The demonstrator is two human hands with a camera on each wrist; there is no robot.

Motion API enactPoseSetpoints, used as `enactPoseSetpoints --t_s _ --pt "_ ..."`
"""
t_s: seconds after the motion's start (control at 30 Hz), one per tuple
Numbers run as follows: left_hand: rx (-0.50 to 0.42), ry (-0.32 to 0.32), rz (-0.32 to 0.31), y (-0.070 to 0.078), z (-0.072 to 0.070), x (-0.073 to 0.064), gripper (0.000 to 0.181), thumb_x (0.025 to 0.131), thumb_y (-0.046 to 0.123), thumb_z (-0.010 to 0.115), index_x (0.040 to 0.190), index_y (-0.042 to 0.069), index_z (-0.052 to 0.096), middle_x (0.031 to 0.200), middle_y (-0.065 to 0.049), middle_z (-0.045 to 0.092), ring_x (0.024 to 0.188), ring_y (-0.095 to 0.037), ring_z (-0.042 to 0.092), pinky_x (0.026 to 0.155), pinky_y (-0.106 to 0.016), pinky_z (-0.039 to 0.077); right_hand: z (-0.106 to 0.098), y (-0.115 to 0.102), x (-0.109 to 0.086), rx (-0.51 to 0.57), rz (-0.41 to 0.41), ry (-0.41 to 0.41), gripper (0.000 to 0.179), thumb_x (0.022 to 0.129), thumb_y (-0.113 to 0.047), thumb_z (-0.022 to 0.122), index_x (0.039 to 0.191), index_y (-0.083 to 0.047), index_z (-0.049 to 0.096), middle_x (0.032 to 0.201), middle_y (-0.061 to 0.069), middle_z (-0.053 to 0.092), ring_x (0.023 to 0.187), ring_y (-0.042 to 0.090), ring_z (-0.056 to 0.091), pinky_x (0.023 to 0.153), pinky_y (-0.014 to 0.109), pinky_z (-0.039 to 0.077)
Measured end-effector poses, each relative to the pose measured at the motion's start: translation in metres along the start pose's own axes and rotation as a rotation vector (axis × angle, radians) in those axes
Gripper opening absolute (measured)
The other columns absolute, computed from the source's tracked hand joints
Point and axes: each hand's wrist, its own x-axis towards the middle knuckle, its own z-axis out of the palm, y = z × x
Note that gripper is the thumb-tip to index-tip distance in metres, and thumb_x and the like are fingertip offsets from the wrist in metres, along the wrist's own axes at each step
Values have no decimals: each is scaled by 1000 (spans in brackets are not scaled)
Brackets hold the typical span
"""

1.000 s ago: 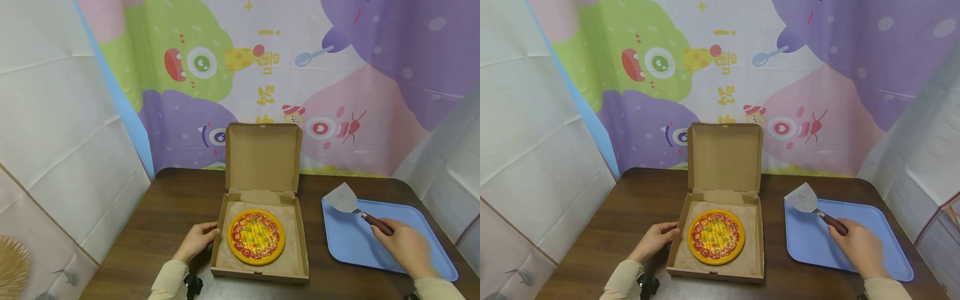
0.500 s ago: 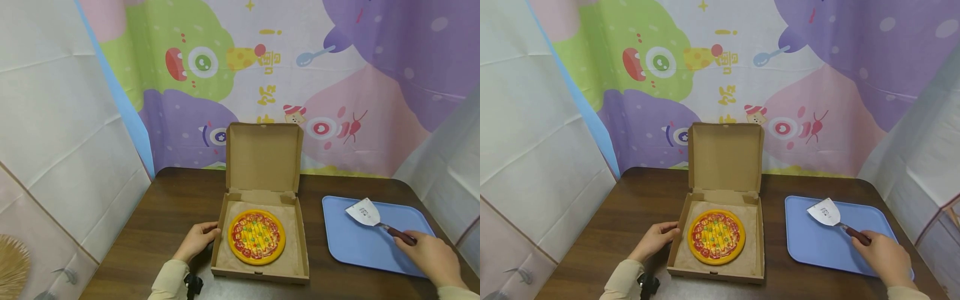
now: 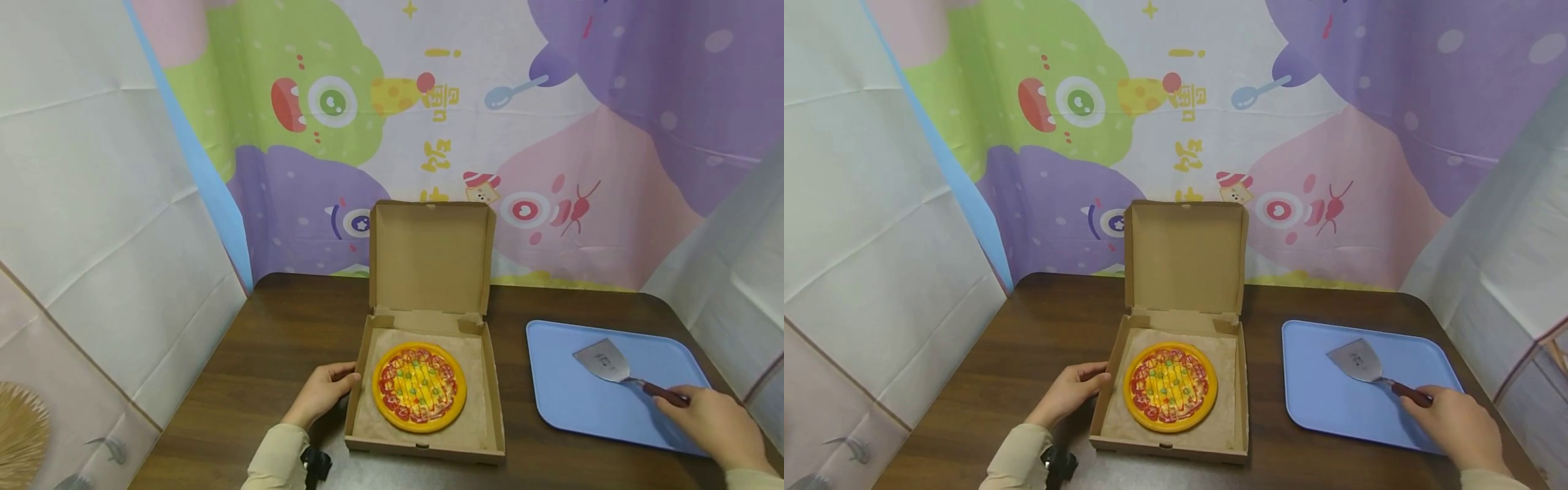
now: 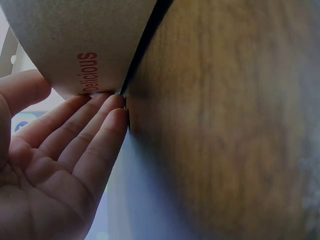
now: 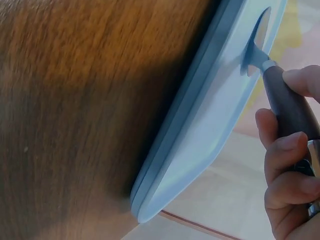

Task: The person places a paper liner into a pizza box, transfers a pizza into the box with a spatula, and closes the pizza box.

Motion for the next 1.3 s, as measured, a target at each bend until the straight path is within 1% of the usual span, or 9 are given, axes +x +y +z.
enactPoseSetpoints --t_s 0.1,0.23,0.4,0.47,0.63,0.77,0.93,1.13,1.3 --pt "-8 -3 -2 0 0 0 34 93 19 66 122 1 68 120 -17 69 114 -30 64 98 -50 50 0 2 1 -2 16 -33 46 84 -34 72 96 9 69 84 24 70 66 25 60 59 49 49" --pt "-9 -2 2 -1 0 0 34 93 18 66 122 1 67 120 -17 69 114 -31 63 98 -50 50 -4 8 1 8 -42 -17 39 84 -32 72 94 6 72 81 20 71 65 22 59 56 43 47" --pt "3 5 -4 -2 0 1 34 93 19 66 122 2 68 121 -16 69 116 -31 63 99 -49 49 -9 15 4 10 -83 -46 41 88 -37 68 96 2 74 84 19 72 69 23 62 57 44 47" --pt "6 6 -4 -1 0 1 34 93 20 65 122 2 68 122 -17 69 116 -31 62 100 -50 49 -10 17 6 1 -78 -64 45 88 -40 68 98 4 73 84 20 72 69 24 63 57 45 47" --pt "16 -1 4 -1 0 1 35 94 20 65 123 1 67 122 -18 68 116 -32 62 99 -51 49 -8 23 8 -14 -81 -71 47 86 -40 71 98 5 72 79 17 71 64 18 57 54 40 44" --pt "6 2 -9 -2 1 2 34 94 20 65 122 1 67 122 -17 68 116 -31 62 100 -50 48 -6 27 10 -11 -81 -81 49 84 -40 73 100 7 71 77 16 70 62 17 52 53 38 42" --pt "-13 0 -23 -1 1 1 34 94 19 65 123 2 67 122 -16 69 117 -30 62 100 -50 48 -6 28 11 -11 -59 -117 53 82 -41 73 102 8 70 78 16 70 64 18 53 54 37 42" --pt "-4 -1 -6 -1 0 0 34 94 19 65 123 0 67 122 -18 68 117 -32 62 100 -50 49 -7 27 11 -27 -48 -117 54 83 -41 73 102 9 70 76 15 69 63 19 52 53 37 42" --pt "5 -8 28 0 -1 -1 36 94 21 64 123 -1 67 122 -19 68 116 -32 62 98 -50 50 -7 25 10 -27 -44 -109 52 83 -40 72 100 9 69 75 14 68 62 18 52 53 35 40"
